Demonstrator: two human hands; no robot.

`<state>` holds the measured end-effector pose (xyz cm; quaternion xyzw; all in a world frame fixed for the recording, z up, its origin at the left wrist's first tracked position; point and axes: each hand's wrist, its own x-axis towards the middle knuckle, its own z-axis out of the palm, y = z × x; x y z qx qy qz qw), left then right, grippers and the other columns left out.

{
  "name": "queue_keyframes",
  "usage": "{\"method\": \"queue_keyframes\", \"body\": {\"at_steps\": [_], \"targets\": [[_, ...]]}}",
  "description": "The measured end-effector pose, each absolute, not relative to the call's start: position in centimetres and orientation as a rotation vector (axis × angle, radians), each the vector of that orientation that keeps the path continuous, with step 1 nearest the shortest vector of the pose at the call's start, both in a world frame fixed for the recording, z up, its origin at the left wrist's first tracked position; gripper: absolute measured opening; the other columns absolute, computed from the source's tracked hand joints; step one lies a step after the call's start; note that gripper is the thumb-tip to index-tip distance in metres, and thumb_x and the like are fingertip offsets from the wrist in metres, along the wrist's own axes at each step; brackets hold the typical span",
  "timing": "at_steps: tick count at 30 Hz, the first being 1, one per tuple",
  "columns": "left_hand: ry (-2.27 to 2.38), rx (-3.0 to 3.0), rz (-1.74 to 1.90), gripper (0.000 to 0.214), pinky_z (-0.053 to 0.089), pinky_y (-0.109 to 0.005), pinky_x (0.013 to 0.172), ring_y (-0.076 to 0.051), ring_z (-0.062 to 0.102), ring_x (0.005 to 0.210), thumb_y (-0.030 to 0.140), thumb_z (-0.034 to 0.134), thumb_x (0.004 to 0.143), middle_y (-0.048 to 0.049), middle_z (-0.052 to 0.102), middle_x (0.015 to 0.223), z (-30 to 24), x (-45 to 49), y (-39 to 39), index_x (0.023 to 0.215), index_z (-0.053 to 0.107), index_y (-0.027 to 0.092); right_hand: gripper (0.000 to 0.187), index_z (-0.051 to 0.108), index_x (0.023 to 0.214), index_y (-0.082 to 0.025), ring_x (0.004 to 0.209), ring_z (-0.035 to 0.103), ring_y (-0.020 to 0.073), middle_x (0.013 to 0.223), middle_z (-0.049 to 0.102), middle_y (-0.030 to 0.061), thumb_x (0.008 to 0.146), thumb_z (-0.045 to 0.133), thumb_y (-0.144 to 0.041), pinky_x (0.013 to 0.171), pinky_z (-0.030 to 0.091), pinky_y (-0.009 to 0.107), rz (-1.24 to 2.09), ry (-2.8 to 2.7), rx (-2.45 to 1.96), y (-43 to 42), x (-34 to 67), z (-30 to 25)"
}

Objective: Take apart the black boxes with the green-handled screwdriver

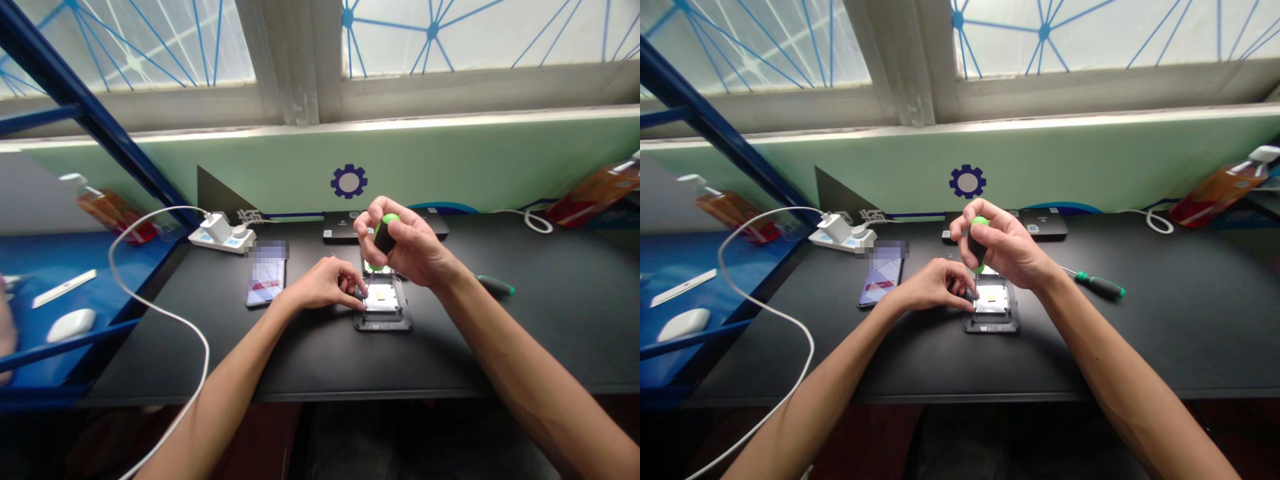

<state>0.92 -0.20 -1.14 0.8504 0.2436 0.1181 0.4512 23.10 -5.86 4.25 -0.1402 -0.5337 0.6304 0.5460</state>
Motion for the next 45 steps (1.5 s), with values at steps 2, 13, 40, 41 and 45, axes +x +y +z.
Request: {"method": "queue_keyframes", "body": {"at_steps": [2, 13, 40, 41, 45], "targets": [[0.606, 2.096, 0.285, 0.043, 0.045, -0.027, 0.065, -0.016, 0.065, 0.072, 0.05, 0.103, 0.076, -0.0015, 0.073, 0.078, -1.3, 1.0, -0.2, 0.101, 0.09, 0.018, 0.031, 0.066, 0.106, -0.023, 0.061, 0.057, 0.0117, 0.099, 0.071, 0.0009, 0.1, 0.085, -0.047, 0.061, 0.05, 0.025, 1.521, -1.259, -0.317, -5.9, 23.1, 4.4], [0.619, 2.053, 0.26, 0.041, 0.046, -0.027, 0.067, -0.015, 0.065, 0.072, 0.048, 0.102, 0.076, -0.0005, 0.071, 0.077, -1.2, 1.1, -0.3, 0.097, 0.088, 0.016, 0.03, 0.069, 0.106, -0.02, 0.077, 0.074, 0.0174, 0.11, 0.075, 0.0058, 0.101, 0.083, -0.046, 0.071, 0.063, 0.03, 1.509, -1.294, -0.316, -5.9, 23.0, 4.3], [0.665, 2.019, 0.289, 0.051, 0.044, -0.027, 0.068, -0.015, 0.063, 0.069, 0.05, 0.105, 0.07, 0.0044, 0.069, 0.074, -0.6, 1.3, -0.9, 0.094, 0.073, 0.018, 0.03, 0.071, 0.107, -0.02, 0.074, 0.071, 0.0181, 0.111, 0.075, 0.0074, 0.1, 0.084, -0.047, 0.068, 0.06, 0.032, 1.479, -1.337, -0.359, -6.1, 22.9, 4.3], [0.665, 2.016, 0.291, 0.052, 0.044, -0.027, 0.067, -0.015, 0.062, 0.069, 0.051, 0.105, 0.07, 0.0047, 0.068, 0.074, -0.6, 1.3, -1.0, 0.094, 0.073, 0.018, 0.031, 0.069, 0.107, -0.021, 0.072, 0.07, 0.0165, 0.111, 0.075, 0.006, 0.098, 0.088, -0.044, 0.067, 0.059, 0.03, 1.48, -1.339, -0.345, -6.1, 22.9, 4.3], [0.681, 2.039, 0.274, 0.055, 0.041, -0.027, 0.064, -0.014, 0.059, 0.065, 0.056, 0.104, 0.071, 0.0049, 0.068, 0.073, -0.3, 1.3, -1.1, 0.098, 0.075, 0.018, 0.029, 0.07, 0.106, -0.022, 0.061, 0.058, 0.0122, 0.102, 0.072, 0.0031, 0.099, 0.084, -0.046, 0.061, 0.054, 0.027, 1.513, -1.315, -0.298, -6.2, 22.7, 4.5]]}}
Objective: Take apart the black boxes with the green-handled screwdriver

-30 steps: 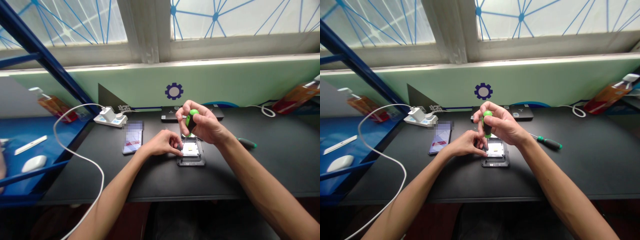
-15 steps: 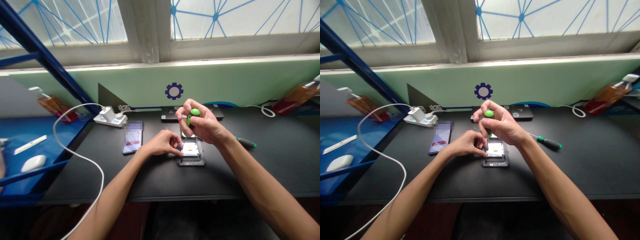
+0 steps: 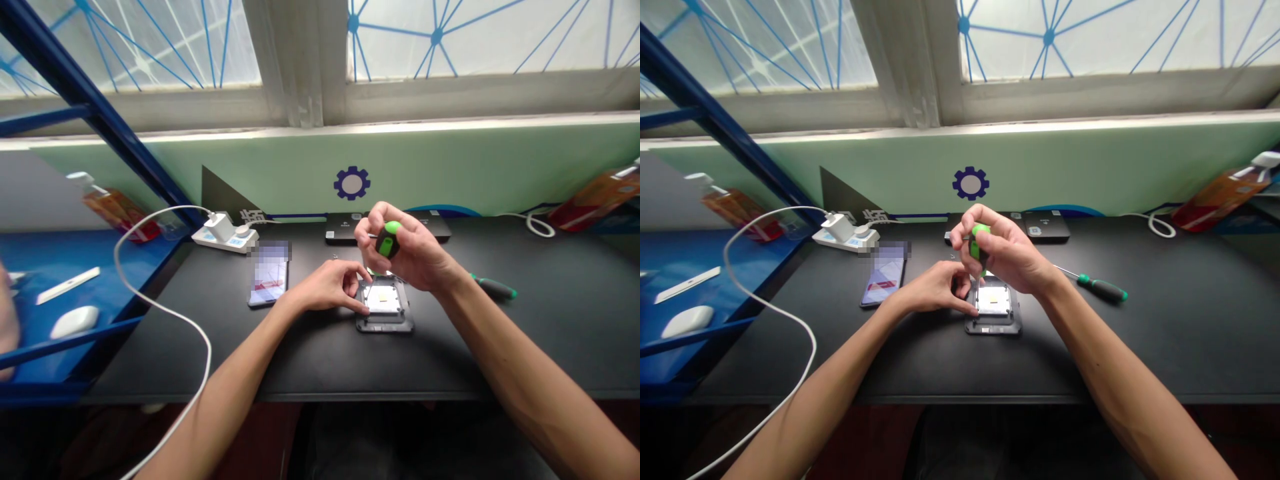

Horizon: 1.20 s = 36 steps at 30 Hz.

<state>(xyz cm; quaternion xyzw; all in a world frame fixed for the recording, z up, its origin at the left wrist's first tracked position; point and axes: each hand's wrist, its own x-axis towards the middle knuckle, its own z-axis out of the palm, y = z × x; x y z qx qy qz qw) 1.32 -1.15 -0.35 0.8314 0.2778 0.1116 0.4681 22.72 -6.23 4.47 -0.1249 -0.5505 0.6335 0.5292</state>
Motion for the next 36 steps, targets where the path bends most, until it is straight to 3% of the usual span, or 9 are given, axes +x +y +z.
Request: {"method": "queue_keyframes", "body": {"at_steps": [4, 8, 12, 17, 21, 25, 30, 34, 36], "targets": [[0.685, 2.062, 0.261, 0.055, 0.042, -0.028, 0.066, -0.015, 0.062, 0.067, 0.056, 0.103, 0.071, 0.004, 0.07, 0.074, -0.25, 1.34, -1.13, 0.102, 0.079, 0.017, 0.036, 0.078, 0.103, -0.018, 0.071, 0.063, 0.0179, 0.106, 0.072, 0.0084, 0.103, 0.071, -0.052, 0.063, 0.059, 0.032, 1.518, -1.324, -0.352, -6.14, 22.94, 4.46], [0.685, 2.062, 0.285, 0.051, 0.042, -0.028, 0.067, -0.016, 0.063, 0.068, 0.056, 0.101, 0.075, 0.0037, 0.069, 0.071, -0.41, 1.35, -1.03, 0.1, 0.081, 0.017, 0.029, 0.069, 0.107, -0.021, 0.08, 0.072, 0.0186, 0.117, 0.074, 0.0079, 0.097, 0.087, -0.042, 0.068, 0.062, 0.031, 1.502, -1.334, -0.353, -6.21, 22.97, 4.2], [0.656, 2.036, 0.298, 0.048, 0.039, -0.027, 0.065, -0.014, 0.057, 0.065, 0.055, 0.097, 0.081, 0.0042, 0.065, 0.07, -0.74, 1.31, -0.84, 0.107, 0.084, 0.016, 0.03, 0.066, 0.108, -0.023, 0.064, 0.062, 0.0122, 0.11, 0.073, 0.0034, 0.095, 0.089, -0.038, 0.063, 0.056, 0.027, 1.509, -1.302, -0.314, -6.37, 22.83, 4.43], [0.614, 2.016, 0.286, 0.042, 0.037, -0.027, 0.064, -0.013, 0.055, 0.066, 0.054, 0.094, 0.084, 0.0027, 0.064, 0.071, -0.89, 1.21, -0.71, 0.102, 0.087, 0.017, 0.033, 0.079, 0.104, -0.018, 0.073, 0.066, 0.0191, 0.107, 0.073, 0.0089, 0.1, 0.075, -0.05, 0.068, 0.061, 0.033, 1.51, -1.291, -0.369, -6.31, 22.96, 4.58], [0.626, 2.027, 0.284, 0.038, 0.037, -0.028, 0.064, -0.014, 0.055, 0.066, 0.053, 0.094, 0.084, 0.0016, 0.064, 0.07, -0.69, 1.19, -0.78, 0.093, 0.088, 0.016, 0.028, 0.073, 0.107, -0.021, 0.079, 0.073, 0.0196, 0.117, 0.074, 0.0084, 0.098, 0.085, -0.044, 0.072, 0.063, 0.033, 1.485, -1.308, -0.388, -6.32, 22.97, 4.19], [0.627, 2.018, 0.272, 0.037, 0.038, -0.027, 0.064, -0.014, 0.056, 0.067, 0.052, 0.095, 0.084, 0.0022, 0.063, 0.069, -0.56, 1.19, -0.81, 0.095, 0.089, 0.017, 0.034, 0.067, 0.107, -0.024, 0.068, 0.063, 0.0149, 0.11, 0.072, 0.0037, 0.092, 0.093, -0.04, 0.063, 0.056, 0.028, 1.5, -1.287, -0.361, -6.35, 22.92, 4.15], [0.659, 2.011, 0.274, 0.047, 0.041, -0.027, 0.065, -0.015, 0.062, 0.069, 0.054, 0.1, 0.076, 0.0013, 0.07, 0.075, -0.61, 1.25, -0.94, 0.1, 0.086, 0.017, 0.033, 0.08, 0.103, -0.017, 0.073, 0.063, 0.0172, 0.104, 0.071, 0.0077, 0.102, 0.073, -0.05, 0.07, 0.059, 0.031, 1.519, -1.277, -0.344, -6.27, 22.99, 4.35], [0.691, 2.036, 0.284, 0.06, 0.045, -0.028, 0.069, -0.017, 0.066, 0.071, 0.054, 0.104, 0.071, 0.0024, 0.073, 0.077, -0.55, 1.32, -1.11, 0.113, 0.083, 0.017, 0.028, 0.076, 0.107, -0.02, 0.084, 0.073, 0.0205, 0.117, 0.073, 0.0088, 0.1, 0.083, -0.046, 0.072, 0.064, 0.033, 1.492, -1.294, -0.381, -6.24, 23.03, 3.98], [0.693, 2.064, 0.267, 0.058, 0.045, -0.028, 0.069, -0.017, 0.065, 0.07, 0.053, 0.103, 0.072, 0.0034, 0.072, 0.075, -0.49, 1.35, -1.17, 0.113, 0.083, 0.017, 0.031, 0.07, 0.108, -0.022, 0.079, 0.073, 0.0186, 0.119, 0.073, 0.0075, 0.097, 0.088, -0.045, 0.067, 0.062, 0.03, 1.495, -1.298, -0.38, -6.22, 23.07, 3.83]]}}
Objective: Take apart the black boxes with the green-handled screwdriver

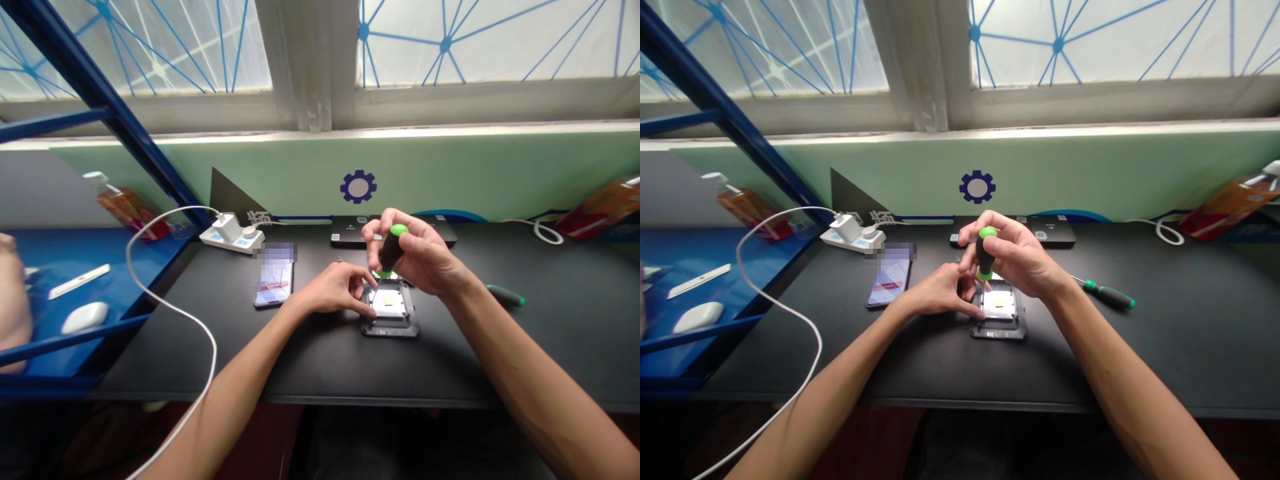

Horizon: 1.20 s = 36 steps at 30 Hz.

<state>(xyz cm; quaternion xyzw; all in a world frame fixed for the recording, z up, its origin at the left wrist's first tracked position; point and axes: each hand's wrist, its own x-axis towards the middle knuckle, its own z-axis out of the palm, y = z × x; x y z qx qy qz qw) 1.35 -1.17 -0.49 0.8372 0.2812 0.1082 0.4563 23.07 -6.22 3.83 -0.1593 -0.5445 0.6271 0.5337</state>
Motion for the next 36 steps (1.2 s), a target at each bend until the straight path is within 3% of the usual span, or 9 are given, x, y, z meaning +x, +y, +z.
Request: {"method": "queue_keyframes", "body": {"at_steps": [4, 8, 13, 17, 20, 24, 30, 36], "targets": [[0.703, 2.093, 0.252, 0.057, 0.042, -0.028, 0.067, -0.015, 0.062, 0.066, 0.055, 0.103, 0.071, 0.0039, 0.071, 0.074, -0.46, 1.4, -1.27, 0.109, 0.084, 0.016, 0.026, 0.072, 0.111, -0.022, 0.064, 0.061, 0.0132, 0.111, 0.072, 0.0052, 0.102, 0.081, -0.045, 0.058, 0.054, 0.028, 1.522, -1.28, -0.338, -6.13, 23.22, 4.0], [0.733, 2.114, 0.258, 0.063, 0.037, -0.028, 0.064, -0.014, 0.056, 0.063, 0.061, 0.103, 0.067, 0.0057, 0.064, 0.07, -0.62, 1.42, -1.31, 0.108, 0.083, 0.017, 0.031, 0.081, 0.108, -0.017, 0.07, 0.065, 0.0156, 0.111, 0.072, 0.0083, 0.108, 0.066, -0.045, 0.063, 0.06, 0.031, 1.539, -1.278, -0.295, -6.01, 23.28, 4.16], [0.721, 2.155, 0.272, 0.065, 0.033, -0.028, 0.064, -0.013, 0.048, 0.061, 0.067, 0.101, 0.067, 0.0081, 0.054, 0.066, -0.77, 1.43, -1.28, 0.105, 0.08, 0.018, 0.027, 0.08, 0.111, -0.02, 0.086, 0.076, 0.0212, 0.116, 0.074, 0.0083, 0.106, 0.077, -0.046, 0.072, 0.067, 0.033, 1.518, -1.282, -0.342, -6.05, 23.17, 3.78], [0.74, 2.137, 0.257, 0.066, 0.032, -0.028, 0.064, -0.014, 0.049, 0.062, 0.069, 0.1, 0.067, 0.0077, 0.055, 0.066, -0.76, 1.48, -1.28, 0.103, 0.079, 0.018, 0.024, 0.075, 0.111, -0.022, 0.074, 0.069, 0.0155, 0.117, 0.073, 0.0059, 0.101, 0.086, -0.041, 0.062, 0.06, 0.027, 1.498, -1.275, -0.336, -6.1, 23.12, 3.73], [0.75, 2.143, 0.242, 0.064, 0.032, -0.029, 0.064, -0.014, 0.051, 0.063, 0.068, 0.1, 0.069, 0.008, 0.057, 0.067, -0.79, 1.47, -1.23, 0.104, 0.079, 0.019, 0.027, 0.077, 0.11, -0.022, 0.069, 0.062, 0.0145, 0.115, 0.073, 0.0065, 0.103, 0.079, -0.048, 0.06, 0.057, 0.028, 1.52, -1.27, -0.322, -6.09, 23.18, 3.93], [0.752, 2.148, 0.245, 0.062, 0.033, -0.029, 0.064, -0.014, 0.051, 0.062, 0.065, 0.1, 0.07, 0.0088, 0.056, 0.066, -0.92, 1.42, -1.16, 0.104, 0.078, 0.019, 0.033, 0.084, 0.11, -0.019, 0.074, 0.064, 0.0173, 0.114, 0.073, 0.009, 0.107, 0.067, -0.047, 0.064, 0.061, 0.031, 1.535, -1.269, -0.313, -6.06, 23.23, 4.05], [0.747, 2.17, 0.243, 0.061, 0.036, -0.029, 0.065, -0.015, 0.055, 0.064, 0.064, 0.1, 0.071, 0.0079, 0.059, 0.067, -0.96, 1.44, -1.14, 0.104, 0.078, 0.018, 0.028, 0.085, 0.105, -0.018, 0.087, 0.076, 0.0206, 0.119, 0.075, 0.009, 0.103, 0.078, -0.045, 0.075, 0.069, 0.033, 1.542, -1.243, -0.31, -6.08, 23.03, 3.96], [0.748, 2.167, 0.246, 0.057, 0.035, -0.029, 0.064, -0.014, 0.054, 0.063, 0.061, 0.1, 0.073, 0.0084, 0.058, 0.066, -1.12, 1.47, -1.13, 0.101, 0.077, 0.018, 0.025, 0.082, 0.11, -0.018, 0.087, 0.078, 0.0195, 0.121, 0.074, 0.0092, 0.103, 0.083, -0.043, 0.073, 0.068, 0.03, 1.511, -1.275, -0.301, -6.08, 23.13, 3.74]]}}
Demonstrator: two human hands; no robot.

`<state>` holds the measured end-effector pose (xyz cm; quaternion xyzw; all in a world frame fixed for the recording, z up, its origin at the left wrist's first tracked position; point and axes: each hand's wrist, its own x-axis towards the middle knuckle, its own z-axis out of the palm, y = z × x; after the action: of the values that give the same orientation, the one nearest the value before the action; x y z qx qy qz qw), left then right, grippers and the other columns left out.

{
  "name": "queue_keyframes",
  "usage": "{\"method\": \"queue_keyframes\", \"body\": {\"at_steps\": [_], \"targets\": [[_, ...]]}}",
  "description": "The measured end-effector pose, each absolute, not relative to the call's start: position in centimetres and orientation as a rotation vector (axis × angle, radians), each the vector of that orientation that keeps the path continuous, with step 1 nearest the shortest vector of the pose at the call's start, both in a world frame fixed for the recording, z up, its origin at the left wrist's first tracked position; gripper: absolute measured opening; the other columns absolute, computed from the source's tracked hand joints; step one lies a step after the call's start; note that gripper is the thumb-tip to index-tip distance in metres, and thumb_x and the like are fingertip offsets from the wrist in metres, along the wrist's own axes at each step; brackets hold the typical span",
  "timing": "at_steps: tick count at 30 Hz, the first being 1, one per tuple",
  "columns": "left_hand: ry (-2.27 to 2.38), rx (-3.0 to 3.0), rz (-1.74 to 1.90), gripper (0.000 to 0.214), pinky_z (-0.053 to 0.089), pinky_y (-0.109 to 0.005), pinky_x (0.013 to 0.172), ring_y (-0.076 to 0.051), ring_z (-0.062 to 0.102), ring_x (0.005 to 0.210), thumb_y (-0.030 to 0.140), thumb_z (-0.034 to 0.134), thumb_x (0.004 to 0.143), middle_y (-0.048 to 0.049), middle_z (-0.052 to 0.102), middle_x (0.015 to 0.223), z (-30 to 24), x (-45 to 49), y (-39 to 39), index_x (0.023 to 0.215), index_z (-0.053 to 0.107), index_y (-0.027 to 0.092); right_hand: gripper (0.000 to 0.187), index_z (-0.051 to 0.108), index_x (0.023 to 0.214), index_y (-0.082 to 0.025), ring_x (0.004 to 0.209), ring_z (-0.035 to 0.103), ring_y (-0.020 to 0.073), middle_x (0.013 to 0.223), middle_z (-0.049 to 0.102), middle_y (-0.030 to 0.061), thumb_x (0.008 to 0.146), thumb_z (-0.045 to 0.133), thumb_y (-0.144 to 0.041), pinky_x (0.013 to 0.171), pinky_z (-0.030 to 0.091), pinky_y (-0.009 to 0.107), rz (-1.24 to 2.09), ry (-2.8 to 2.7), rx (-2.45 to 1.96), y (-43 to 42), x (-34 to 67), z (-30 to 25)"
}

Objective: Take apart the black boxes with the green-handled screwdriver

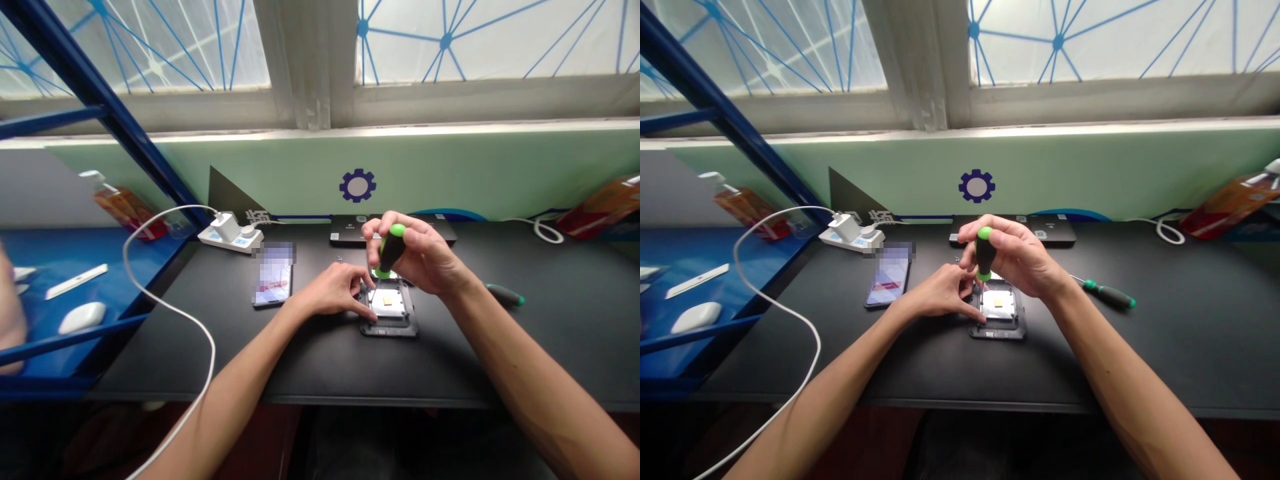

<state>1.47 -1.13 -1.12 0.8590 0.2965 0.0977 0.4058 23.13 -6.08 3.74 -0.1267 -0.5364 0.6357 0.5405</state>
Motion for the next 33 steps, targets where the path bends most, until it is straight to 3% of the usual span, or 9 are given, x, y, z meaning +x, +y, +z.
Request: {"method": "queue_keyframes", "body": {"at_steps": [3, 7, 11, 14, 20, 33], "targets": [[0.76, 2.158, 0.237, 0.058, 0.035, -0.029, 0.064, -0.014, 0.054, 0.064, 0.06, 0.102, 0.07, 0.0087, 0.058, 0.067, -1.0, 1.56, -1.2, 0.101, 0.077, 0.018, 0.027, 0.077, 0.11, -0.02, 0.088, 0.078, 0.0195, 0.12, 0.073, 0.0077, 0.1, 0.087, -0.042, 0.075, 0.067, 0.031, 1.496, -1.278, -0.311, -6.05, 23.2, 3.54], [0.776, 2.145, 0.237, 0.06, 0.034, -0.028, 0.064, -0.014, 0.052, 0.064, 0.06, 0.105, 0.067, 0.0091, 0.057, 0.067, -0.69, 1.63, -1.33, 0.101, 0.076, 0.019, 0.03, 0.072, 0.109, -0.023, 0.073, 0.066, 0.0149, 0.115, 0.071, 0.0045, 0.096, 0.09, -0.043, 0.064, 0.06, 0.028, 1.501, -1.256, -0.34, -6.01, 23.25, 3.53], [0.767, 2.139, 0.244, 0.062, 0.034, -0.028, 0.064, -0.014, 0.053, 0.065, 0.063, 0.103, 0.068, 0.0086, 0.057, 0.068, -0.69, 1.57, -1.31, 0.103, 0.075, 0.02, 0.027, 0.075, 0.108, -0.023, 0.067, 0.058, 0.0141, 0.107, 0.07, 0.0044, 0.102, 0.079, -0.049, 0.062, 0.056, 0.028, 1.551, -1.255, -0.296, -5.98, 23.31, 3.76], [0.754, 2.127, 0.275, 0.066, 0.033, -0.028, 0.064, -0.014, 0.051, 0.064, 0.064, 0.104, 0.065, 0.0091, 0.056, 0.068, -0.84, 1.56, -1.23, 0.104, 0.074, 0.02, 0.03, 0.08, 0.107, -0.02, 0.07, 0.06, 0.016, 0.108, 0.071, 0.0069, 0.105, 0.069, -0.048, 0.066, 0.058, 0.031, 1.556, -1.258, -0.275, -5.95, 23.29, 3.88], [0.723, 2.103, 0.26, 0.056, 0.031, -0.029, 0.062, -0.013, 0.047, 0.06, 0.064, 0.101, 0.069, 0.0083, 0.051, 0.062, -0.67, 1.67, -1.37, 0.086, 0.076, 0.018, 0.026, 0.082, 0.105, -0.018, 0.079, 0.071, 0.0185, 0.113, 0.074, 0.0077, 0.103, 0.076, -0.043, 0.071, 0.064, 0.033, 1.548, -1.255, -0.276, -5.94, 23.23, 3.83], [0.753, 2.132, 0.284, 0.049, 0.032, -0.029, 0.061, -0.012, 0.049, 0.06, 0.059, 0.103, 0.068, 0.0059, 0.055, 0.063, -0.73, 1.71, -1.45, 0.083, 0.084, 0.017, 0.022, 0.082, 0.113, -0.018, 0.085, 0.078, 0.0192, 0.118, 0.075, 0.0084, 0.105, 0.08, -0.039, 0.072, 0.068, 0.032, 1.55, -1.308, -0.229, -6.16, 23.38, 3.7]]}}
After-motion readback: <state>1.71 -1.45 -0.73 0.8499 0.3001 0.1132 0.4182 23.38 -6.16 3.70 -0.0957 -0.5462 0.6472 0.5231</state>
